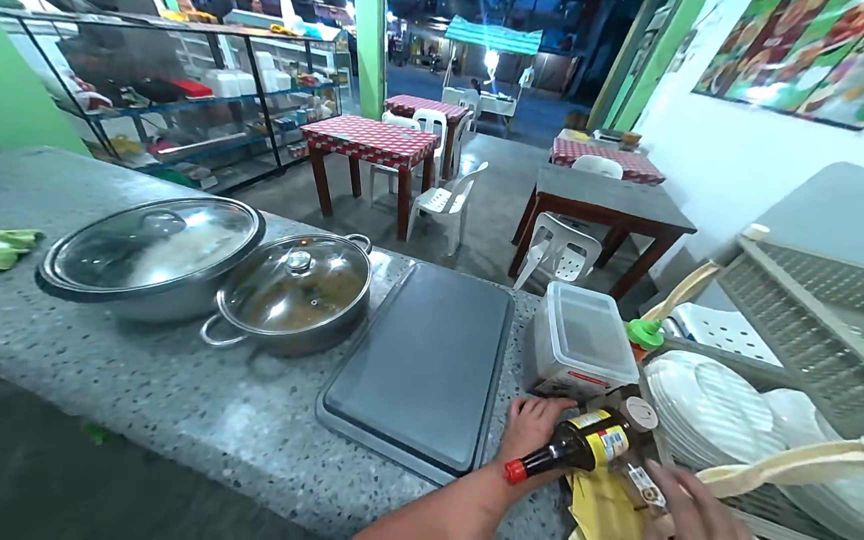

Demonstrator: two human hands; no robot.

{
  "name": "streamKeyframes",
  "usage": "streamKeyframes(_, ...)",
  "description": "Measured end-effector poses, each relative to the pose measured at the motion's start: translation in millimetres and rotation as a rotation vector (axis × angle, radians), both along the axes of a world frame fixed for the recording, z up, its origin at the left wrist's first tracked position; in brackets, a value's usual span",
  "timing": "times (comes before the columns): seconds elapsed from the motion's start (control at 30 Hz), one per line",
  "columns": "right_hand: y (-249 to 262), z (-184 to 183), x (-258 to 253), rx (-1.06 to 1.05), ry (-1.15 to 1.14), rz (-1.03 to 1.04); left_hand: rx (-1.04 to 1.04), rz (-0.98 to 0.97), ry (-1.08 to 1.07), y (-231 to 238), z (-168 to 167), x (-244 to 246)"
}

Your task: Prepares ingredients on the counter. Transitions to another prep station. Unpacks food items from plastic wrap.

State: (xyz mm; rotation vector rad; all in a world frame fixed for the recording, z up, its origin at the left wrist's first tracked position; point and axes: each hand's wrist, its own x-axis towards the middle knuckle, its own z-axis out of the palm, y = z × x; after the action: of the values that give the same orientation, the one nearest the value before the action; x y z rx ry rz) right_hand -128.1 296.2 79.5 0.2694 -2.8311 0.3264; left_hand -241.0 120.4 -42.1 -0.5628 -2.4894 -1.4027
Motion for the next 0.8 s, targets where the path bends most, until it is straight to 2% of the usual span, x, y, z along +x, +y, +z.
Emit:
streamKeyframes(0.07,-16,-1,-10,-0.055,-0.042,0.181,0.003,0.004,0.01,0,-2,0)
streamKeyframes(0.13,-32,-14,-23,-0.053,-0.048,0.249,-0.002,0.005,0.01,0,-1,0)
streamKeyframes(0.23,-43,-35,-41,-0.051,0.073,0.245,0.022,0.005,-0.007,0,2,1)
streamKeyframes(0.33,-43,-45,-53,-0.136,0.182,0.209,0.052,-0.066,0.025,-5,10,6)
streamKeyframes(0.4,-41,-44,-54,-0.254,0.155,0.176,0.098,-0.108,0.089,-8,14,8)
streamKeyframes(0.5,-34,-28,-48,-0.375,0.049,0.092,0.118,-0.051,0.131,-8,14,10)
streamKeyframes(0.67,1,0,-14,-0.017,-0.126,-0.158,0.032,0.073,-0.031,-8,18,8)
streamKeyframes(0.8,21,-16,3,0.025,-0.3,-0.285,-0.031,0.065,-0.12,-6,19,9)
